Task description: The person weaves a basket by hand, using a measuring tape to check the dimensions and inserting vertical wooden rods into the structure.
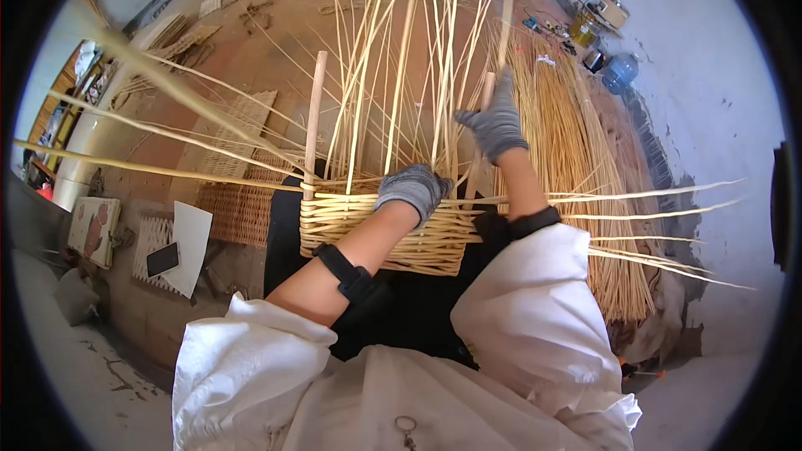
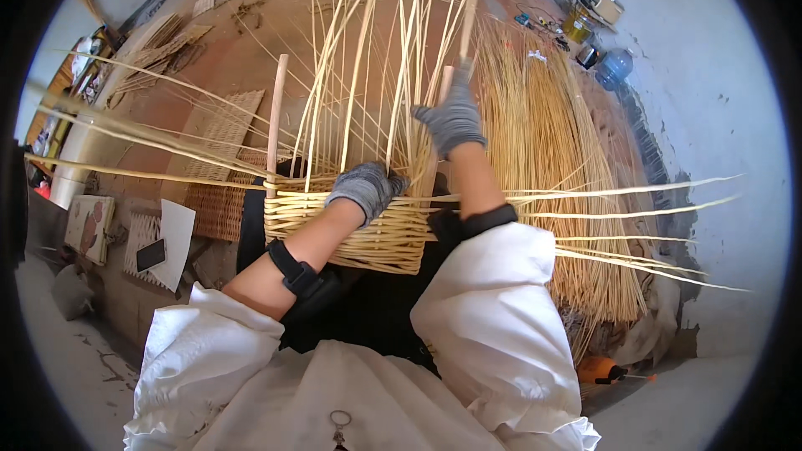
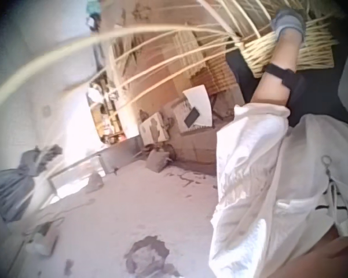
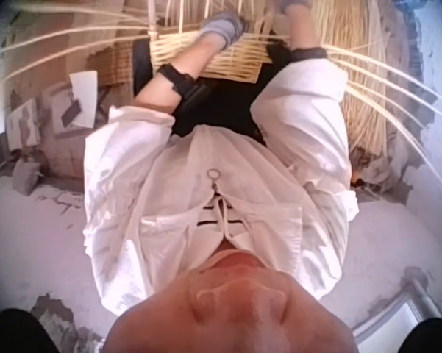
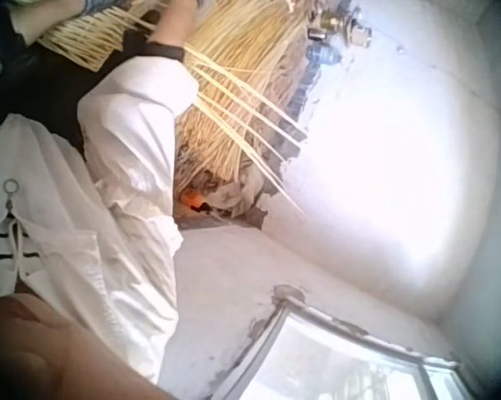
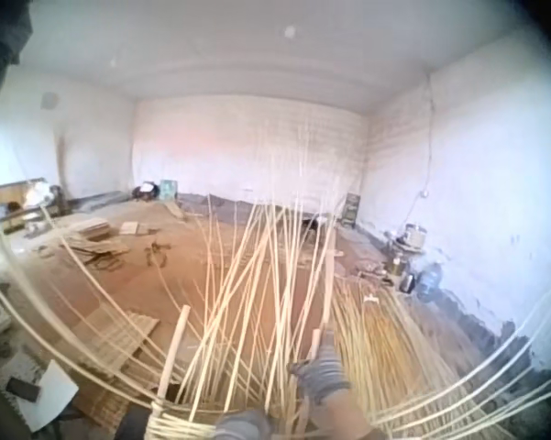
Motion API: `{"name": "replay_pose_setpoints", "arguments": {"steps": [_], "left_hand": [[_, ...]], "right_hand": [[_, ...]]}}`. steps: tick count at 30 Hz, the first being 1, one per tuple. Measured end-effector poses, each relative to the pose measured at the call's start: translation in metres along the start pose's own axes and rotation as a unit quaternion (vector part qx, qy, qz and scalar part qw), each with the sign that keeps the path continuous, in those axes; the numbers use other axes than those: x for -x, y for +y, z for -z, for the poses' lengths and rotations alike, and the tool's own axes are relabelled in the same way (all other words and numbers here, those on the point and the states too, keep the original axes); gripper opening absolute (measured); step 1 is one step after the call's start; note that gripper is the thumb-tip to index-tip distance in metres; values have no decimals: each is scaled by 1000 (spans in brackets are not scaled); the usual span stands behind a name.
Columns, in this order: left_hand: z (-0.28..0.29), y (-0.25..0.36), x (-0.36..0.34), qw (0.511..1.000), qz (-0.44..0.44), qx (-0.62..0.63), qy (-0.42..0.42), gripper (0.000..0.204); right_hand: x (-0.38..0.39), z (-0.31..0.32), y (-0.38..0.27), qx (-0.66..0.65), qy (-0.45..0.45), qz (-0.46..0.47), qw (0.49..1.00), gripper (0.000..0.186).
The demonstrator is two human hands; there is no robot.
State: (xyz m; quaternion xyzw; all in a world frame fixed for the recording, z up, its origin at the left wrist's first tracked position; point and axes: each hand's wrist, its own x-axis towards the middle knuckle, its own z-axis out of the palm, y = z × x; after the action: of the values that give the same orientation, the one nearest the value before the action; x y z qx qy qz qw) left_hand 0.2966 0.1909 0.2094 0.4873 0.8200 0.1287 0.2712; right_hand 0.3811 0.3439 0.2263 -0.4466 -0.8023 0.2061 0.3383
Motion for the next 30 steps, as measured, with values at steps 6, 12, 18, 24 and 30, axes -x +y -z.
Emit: {"name": "replay_pose_setpoints", "arguments": {"steps": [6,12,18,24,30], "left_hand": [[-43,-3,33,929,-290,-73,217,96],[-52,-14,20,956,-275,-65,78,84],[-30,17,2,995,-97,35,-13,46],[-17,55,43,998,-48,45,7,42],[-68,86,45,938,-343,56,6,21]], "right_hand": [[72,78,50,-499,13,-166,851,10],[157,58,108,-664,113,-230,703,11],[160,77,60,-620,108,-258,733,15],[173,141,-44,-172,-103,-9,980,22],[66,80,-15,-64,-353,14,933,46]]}}
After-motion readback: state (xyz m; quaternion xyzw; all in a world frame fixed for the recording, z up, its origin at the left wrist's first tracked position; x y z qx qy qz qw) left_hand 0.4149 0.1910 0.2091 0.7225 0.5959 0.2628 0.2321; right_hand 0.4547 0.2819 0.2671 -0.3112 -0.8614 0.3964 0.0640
